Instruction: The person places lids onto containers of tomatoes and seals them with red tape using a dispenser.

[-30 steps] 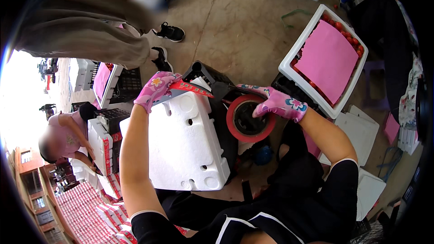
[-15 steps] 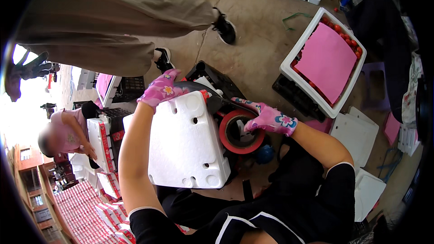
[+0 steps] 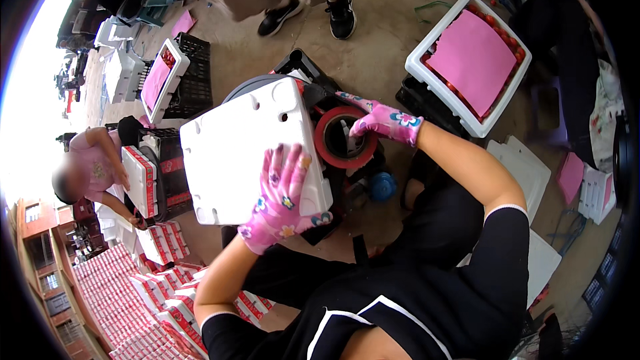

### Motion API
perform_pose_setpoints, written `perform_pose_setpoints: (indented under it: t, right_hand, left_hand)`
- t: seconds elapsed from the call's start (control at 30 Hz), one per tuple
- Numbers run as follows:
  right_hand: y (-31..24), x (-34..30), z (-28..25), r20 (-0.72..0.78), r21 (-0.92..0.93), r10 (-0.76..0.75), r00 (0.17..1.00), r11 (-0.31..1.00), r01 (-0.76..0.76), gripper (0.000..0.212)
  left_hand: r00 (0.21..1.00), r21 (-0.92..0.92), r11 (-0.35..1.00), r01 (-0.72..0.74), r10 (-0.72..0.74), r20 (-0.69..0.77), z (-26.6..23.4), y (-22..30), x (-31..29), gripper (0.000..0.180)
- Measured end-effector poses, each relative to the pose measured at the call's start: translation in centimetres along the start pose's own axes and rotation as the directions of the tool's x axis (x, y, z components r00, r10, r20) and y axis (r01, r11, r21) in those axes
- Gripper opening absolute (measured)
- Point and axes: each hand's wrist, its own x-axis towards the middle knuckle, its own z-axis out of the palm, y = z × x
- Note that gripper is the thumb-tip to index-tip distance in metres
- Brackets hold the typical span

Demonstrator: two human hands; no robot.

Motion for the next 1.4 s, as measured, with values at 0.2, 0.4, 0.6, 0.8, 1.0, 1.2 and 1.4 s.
perform_pose_setpoints:
  t: [0.2,0.4,0.6,0.8,1.0,1.2,1.4]
  right_hand:
    - [1.2,0.7,-0.5,0.050,0.191,0.064,0.997,0.979,-0.072,0.085]
    - [-1.9,0.4,0.9,-0.122,0.023,-0.038,0.992,0.999,0.042,0.085]
    - [0.5,-7.0,3.0,-0.069,0.153,0.044,0.997,0.988,-0.033,0.084]
    - [3.0,-17.3,9.8,-0.173,0.107,0.110,0.979,0.990,-0.092,0.091]
    - [5.2,-15.3,13.1,-0.261,0.162,0.022,0.965,0.987,0.021,0.089]
    - [7.0,-11.4,16.9,-0.412,0.190,-0.038,0.911,0.974,0.126,0.088]
    - [3.2,-2.4,9.9,-0.413,0.328,-0.009,0.911,0.931,0.158,0.090]
  left_hand:
    - [0.993,0.234,0.966,-0.107,0.093,0.071,0.6,0.6,-3.3,0.100]
    - [0.992,0.212,0.969,0.128,-0.127,-0.019,1.5,2.5,-1.6,0.111]
    - [0.969,0.222,0.943,0.247,-0.235,-0.079,2.8,3.4,-0.6,0.114]
    - [0.920,0.250,0.891,0.380,-0.335,-0.205,4.5,2.3,1.3,0.116]
    - [0.921,0.226,0.895,0.384,-0.353,-0.166,4.3,2.8,2.0,0.108]
    - [0.953,-0.131,0.944,0.302,-0.304,0.009,-0.8,-2.2,-5.5,0.095]
    - [0.973,0.109,0.970,0.218,-0.224,0.046,0.2,-1.1,-12.0,0.113]
